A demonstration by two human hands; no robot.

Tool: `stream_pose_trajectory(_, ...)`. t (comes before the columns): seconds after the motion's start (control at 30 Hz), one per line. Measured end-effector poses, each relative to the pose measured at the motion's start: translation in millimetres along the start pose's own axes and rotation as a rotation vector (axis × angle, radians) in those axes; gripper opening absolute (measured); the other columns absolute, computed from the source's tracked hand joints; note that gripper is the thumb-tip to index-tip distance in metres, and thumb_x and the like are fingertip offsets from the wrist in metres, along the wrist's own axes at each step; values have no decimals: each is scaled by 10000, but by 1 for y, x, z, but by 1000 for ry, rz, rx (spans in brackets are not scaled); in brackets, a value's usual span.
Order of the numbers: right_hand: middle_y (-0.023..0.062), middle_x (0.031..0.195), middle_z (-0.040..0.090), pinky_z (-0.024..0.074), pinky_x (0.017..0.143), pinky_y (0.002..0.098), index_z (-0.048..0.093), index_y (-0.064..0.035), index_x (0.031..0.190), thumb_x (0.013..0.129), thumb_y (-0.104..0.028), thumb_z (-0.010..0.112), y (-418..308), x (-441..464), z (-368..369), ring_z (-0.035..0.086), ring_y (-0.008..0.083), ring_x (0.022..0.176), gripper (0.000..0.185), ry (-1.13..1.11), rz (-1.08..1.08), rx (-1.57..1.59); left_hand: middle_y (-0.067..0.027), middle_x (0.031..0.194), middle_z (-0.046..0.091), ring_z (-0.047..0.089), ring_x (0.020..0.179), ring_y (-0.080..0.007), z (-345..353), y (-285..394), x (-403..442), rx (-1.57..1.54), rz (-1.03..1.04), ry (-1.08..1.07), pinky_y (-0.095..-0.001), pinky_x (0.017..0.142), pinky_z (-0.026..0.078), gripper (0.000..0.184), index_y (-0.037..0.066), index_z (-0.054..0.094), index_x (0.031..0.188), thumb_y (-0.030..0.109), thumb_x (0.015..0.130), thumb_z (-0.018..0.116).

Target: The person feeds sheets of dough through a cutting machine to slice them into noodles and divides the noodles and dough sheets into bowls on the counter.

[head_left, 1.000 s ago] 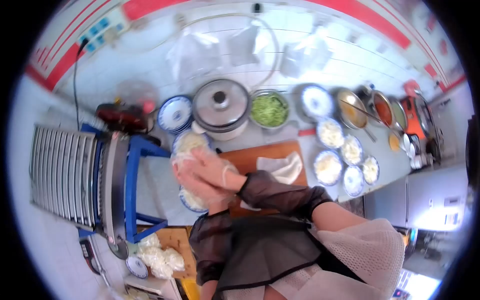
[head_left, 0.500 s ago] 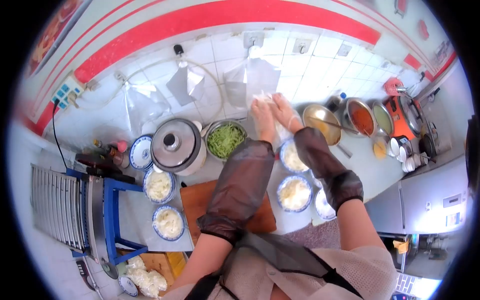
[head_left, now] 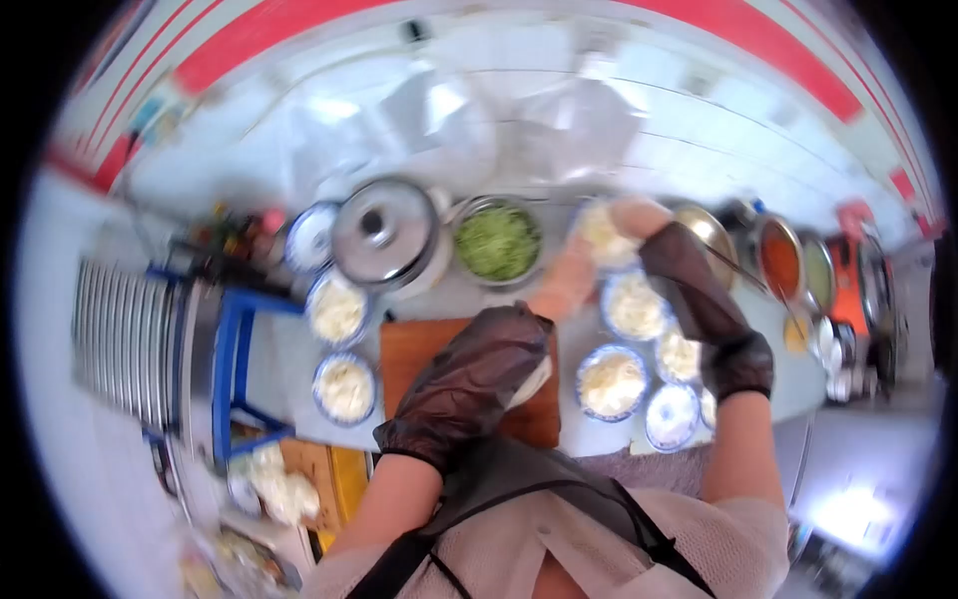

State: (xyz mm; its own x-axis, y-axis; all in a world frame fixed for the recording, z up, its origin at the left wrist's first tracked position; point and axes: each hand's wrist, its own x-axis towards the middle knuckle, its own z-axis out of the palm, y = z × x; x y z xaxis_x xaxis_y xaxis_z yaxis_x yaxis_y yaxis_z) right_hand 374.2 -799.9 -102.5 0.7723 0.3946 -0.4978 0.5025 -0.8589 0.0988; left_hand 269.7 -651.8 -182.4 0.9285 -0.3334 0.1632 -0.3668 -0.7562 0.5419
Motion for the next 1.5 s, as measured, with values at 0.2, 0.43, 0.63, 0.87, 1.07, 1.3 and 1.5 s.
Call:
stream_pose_trajectory(0.2, 181, 1007, 572, 427, 848, 372, 573, -50, 1075, 818, -149, 540, -54, -78, -5, 529, 330, 975, 278, 643, -185, 39, -161, 1046, 535, 513, 985, -319, -122, -50, -212, -327, -272, 484, -381, 864, 411, 236, 53, 517, 1077, 143, 858, 527)
stream_pose_trajectory(0.43, 174, 969, 614, 463, 764, 393, 631, -66, 1002, 807, -208, 605, -143, -109, 56, 584, 326, 883, 243, 558, 25, 443, -162, 1040, 555, 552, 949, -298, -214, -320, -472, 25, -893, 918, -368, 845, 429, 303, 27, 517, 1125, 71, 825, 530)
stream_pose_trajectory(0.63, 155, 882, 626, 480, 688, 339, 642, -64, 973, 807, -134, 593, -263, -143, 93, 605, 259, 809, 187, 359, 52, 630, -201, 1078, 540, 488, 1047, -365, -218, -467, -503, 407, -783, 452, -424, 927, 374, 380, 33, 513, 1130, 139, 773, 589)
stream_pose_trajectory(0.87, 128, 865, 634, 487, 683, 328, 638, -27, 955, 792, -108, 581, -273, -171, 171, 605, 248, 790, 190, 373, 38, 680, -173, 1057, 545, 485, 1036, -356, -189, -390, -513, 136, -537, 279, -426, 866, 407, 271, 39, 567, 990, 159, 750, 603)
stream_pose_trajectory(1.07, 165, 855, 627, 469, 723, 402, 645, -80, 966, 806, -223, 593, -260, -177, 120, 590, 340, 801, 221, 437, 68, 536, -186, 841, 583, 558, 819, -382, -173, -380, -508, 319, -751, 121, -454, 698, 455, 97, 27, 583, 797, 106, 762, 541)
stream_pose_trajectory(1.3, 155, 844, 643, 481, 737, 367, 644, -66, 970, 772, -254, 591, -120, -98, 60, 609, 317, 821, 278, 798, 281, 832, -206, 783, 630, 616, 768, -360, -170, -418, -564, 524, -909, -159, -426, 684, 490, 212, -11, 630, 801, 166, 691, 590)
stream_pose_trajectory(1.5, 156, 919, 641, 462, 817, 384, 629, -82, 975, 755, -254, 610, -27, 33, 37, 601, 305, 902, 280, 799, 416, 608, -95, 702, 620, 599, 658, -191, -222, -242, -512, -117, -1171, 515, -290, 623, 479, 155, -18, 606, 798, 88, 685, 598)
